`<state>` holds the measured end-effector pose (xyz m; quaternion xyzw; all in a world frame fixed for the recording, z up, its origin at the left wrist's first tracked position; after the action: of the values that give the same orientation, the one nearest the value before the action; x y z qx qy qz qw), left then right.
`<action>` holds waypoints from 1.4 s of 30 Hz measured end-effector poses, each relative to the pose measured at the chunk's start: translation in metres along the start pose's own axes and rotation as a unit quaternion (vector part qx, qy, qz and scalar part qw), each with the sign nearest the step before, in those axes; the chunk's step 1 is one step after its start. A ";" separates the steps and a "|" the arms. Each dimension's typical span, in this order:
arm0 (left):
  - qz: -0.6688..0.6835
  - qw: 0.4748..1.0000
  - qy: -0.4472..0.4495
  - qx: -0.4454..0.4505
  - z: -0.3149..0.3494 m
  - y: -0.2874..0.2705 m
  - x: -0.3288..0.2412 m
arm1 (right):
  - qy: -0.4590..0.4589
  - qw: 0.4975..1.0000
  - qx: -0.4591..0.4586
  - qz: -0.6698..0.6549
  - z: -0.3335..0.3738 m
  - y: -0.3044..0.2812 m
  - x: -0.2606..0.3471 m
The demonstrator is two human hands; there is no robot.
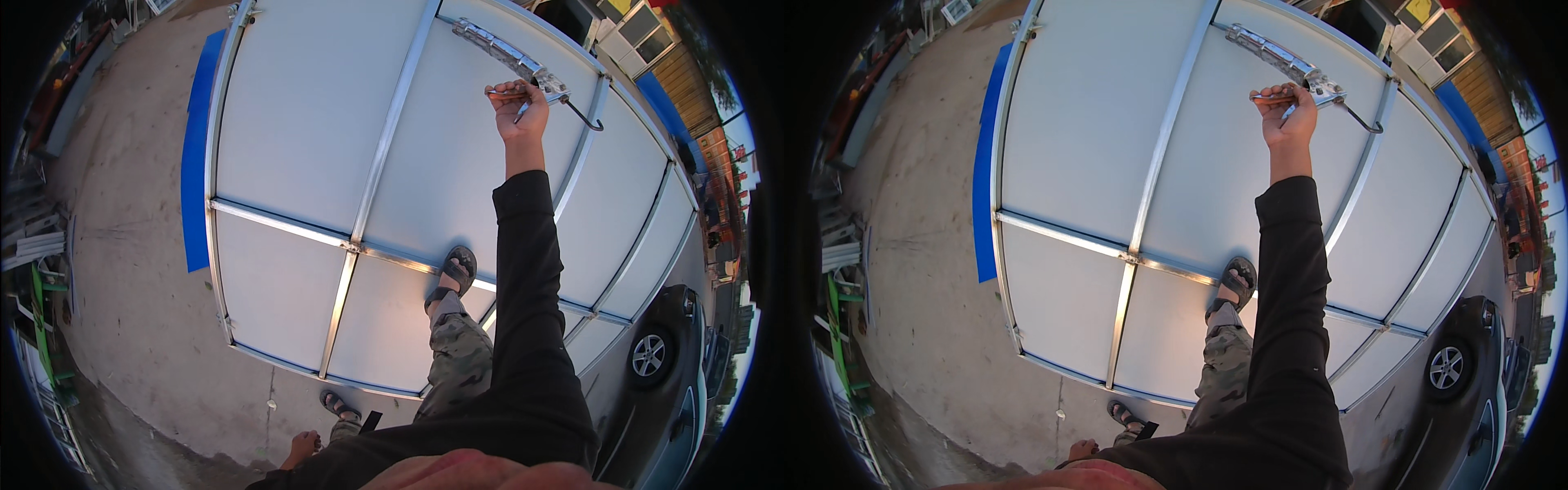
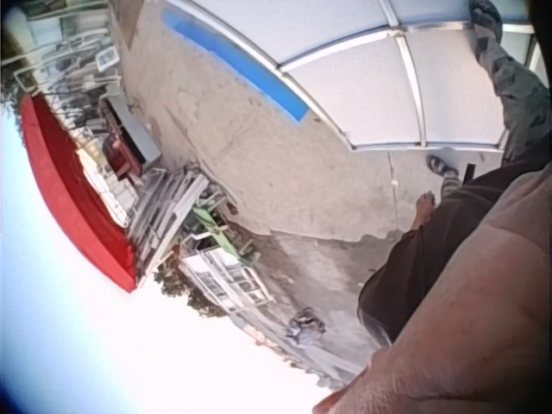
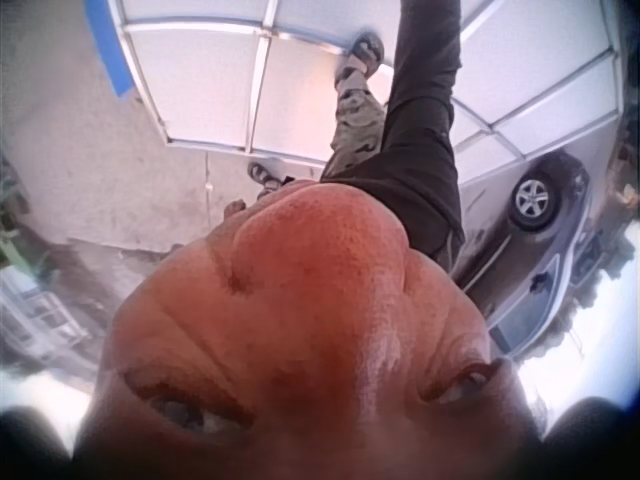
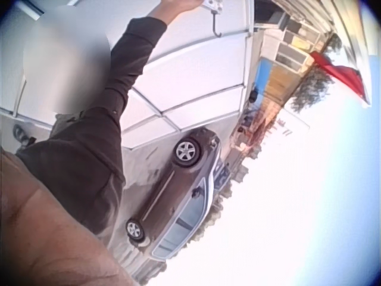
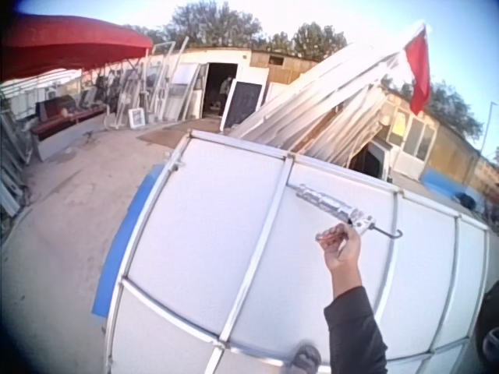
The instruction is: The person applies sealant along the seams of a large white panel structure using a caulking gun. They move along the frame, dispensing sealant into the joints between panels. The person then walks to a blue workbench and places the caulking gun on the surface.
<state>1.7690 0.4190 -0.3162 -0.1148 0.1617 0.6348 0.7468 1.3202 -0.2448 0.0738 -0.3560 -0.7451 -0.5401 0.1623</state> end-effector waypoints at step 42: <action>0.012 0.999 -0.038 0.032 0.049 -0.050 0.140 | 0.204 0.956 -0.192 -0.090 0.431 -0.098 -0.104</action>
<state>1.8431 0.5570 -0.3272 -0.0647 0.1549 0.6422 0.7479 1.3846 0.0992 -0.2153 -0.1947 -0.6071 -0.7466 0.1901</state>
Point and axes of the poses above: each hand's wrist, its own z-axis away from the middle knuckle, its own y-axis out of the palm, x = y × z, the point moved 2 cm from there along -z, towards the middle knuckle, and after that the axes turned 13 degrees about x, right-handed, at the moved point
